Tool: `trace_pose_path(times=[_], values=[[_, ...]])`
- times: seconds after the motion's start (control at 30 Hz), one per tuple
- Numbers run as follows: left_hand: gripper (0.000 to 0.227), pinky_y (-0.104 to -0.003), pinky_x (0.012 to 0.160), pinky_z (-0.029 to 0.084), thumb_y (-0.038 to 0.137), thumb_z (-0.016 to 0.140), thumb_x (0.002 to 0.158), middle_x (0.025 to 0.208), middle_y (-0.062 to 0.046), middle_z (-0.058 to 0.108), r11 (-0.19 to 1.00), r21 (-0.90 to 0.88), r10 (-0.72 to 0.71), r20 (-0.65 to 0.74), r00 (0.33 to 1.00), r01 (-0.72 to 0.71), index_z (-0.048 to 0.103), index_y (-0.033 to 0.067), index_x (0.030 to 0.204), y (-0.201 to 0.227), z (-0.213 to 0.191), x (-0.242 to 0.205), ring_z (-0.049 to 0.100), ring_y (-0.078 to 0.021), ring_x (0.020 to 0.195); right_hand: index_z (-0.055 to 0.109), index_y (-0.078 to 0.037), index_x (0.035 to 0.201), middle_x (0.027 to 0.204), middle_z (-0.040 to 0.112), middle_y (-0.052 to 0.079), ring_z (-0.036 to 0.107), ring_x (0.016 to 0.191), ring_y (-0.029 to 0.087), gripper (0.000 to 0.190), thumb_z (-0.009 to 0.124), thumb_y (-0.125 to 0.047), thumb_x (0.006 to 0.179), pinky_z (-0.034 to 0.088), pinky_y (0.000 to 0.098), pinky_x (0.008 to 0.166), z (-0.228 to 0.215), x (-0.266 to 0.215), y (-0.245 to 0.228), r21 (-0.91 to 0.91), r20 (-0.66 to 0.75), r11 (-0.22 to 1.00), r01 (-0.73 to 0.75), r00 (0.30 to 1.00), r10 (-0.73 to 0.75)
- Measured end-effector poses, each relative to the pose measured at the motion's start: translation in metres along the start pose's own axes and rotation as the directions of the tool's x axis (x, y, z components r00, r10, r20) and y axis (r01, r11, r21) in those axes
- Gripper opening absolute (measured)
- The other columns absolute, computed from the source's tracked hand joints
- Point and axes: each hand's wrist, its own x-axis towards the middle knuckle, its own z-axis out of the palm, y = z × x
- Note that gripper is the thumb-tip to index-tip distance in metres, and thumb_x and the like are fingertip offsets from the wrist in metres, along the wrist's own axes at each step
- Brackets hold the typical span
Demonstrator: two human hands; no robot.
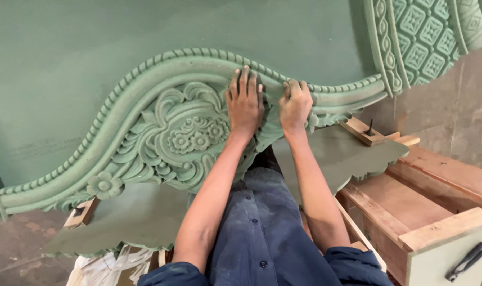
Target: The person smooths the surface of a large green decorative panel using a small rectangular sanding block. They work along the raised floral and geometric patterns, moving the block back and forth to even the surface.
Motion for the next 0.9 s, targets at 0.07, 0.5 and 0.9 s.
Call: trace_pose_path(times=[0.07, 0.5, 0.9], values=[[0.038, -0.052, 0.112, 0.039, 0.025, 0.055, 0.106, 0.156, -0.010, 0.048, 1.000, -0.006, -0.011, 0.001, 1.000, 0.011, 0.057, 0.0071, 0.140, 0.001, 0.001, -0.008, 0.042, -0.0335, 0.146, 0.068, 0.000, 0.093, 0.091, 0.064, 0.021, 0.062, 0.082, 0.045, 0.005, 0.071, -0.002, 0.092, 0.049, 0.0519, 0.071, -0.009, -0.006, 0.005, -0.041, 0.084, 0.999, 0.008, 0.996, -0.004], [0.040, -0.053, 0.111, 0.039, 0.027, 0.054, 0.106, 0.155, -0.012, 0.047, 1.000, -0.008, 0.002, -0.007, 1.000, -0.002, 0.056, 0.0060, 0.140, -0.002, -0.001, -0.001, 0.041, -0.0329, 0.147, 0.063, -0.001, 0.089, 0.090, 0.062, 0.021, 0.060, 0.081, 0.045, 0.006, 0.068, -0.004, 0.091, 0.046, 0.0531, 0.068, 0.019, 0.006, -0.029, -0.045, 0.007, 0.999, 0.022, 1.000, -0.022], [0.039, -0.051, 0.112, 0.041, 0.028, 0.054, 0.108, 0.157, -0.011, 0.048, 1.000, -0.016, -0.022, 0.003, 1.000, 0.022, 0.056, 0.0060, 0.141, -0.003, 0.004, -0.011, 0.041, -0.0318, 0.149, 0.063, -0.001, 0.088, 0.087, 0.060, 0.023, 0.058, 0.080, 0.048, 0.012, 0.069, -0.008, 0.096, 0.045, 0.0551, 0.069, 0.031, 0.030, -0.010, -0.087, 0.035, 0.994, 0.063, 0.998, -0.060]])
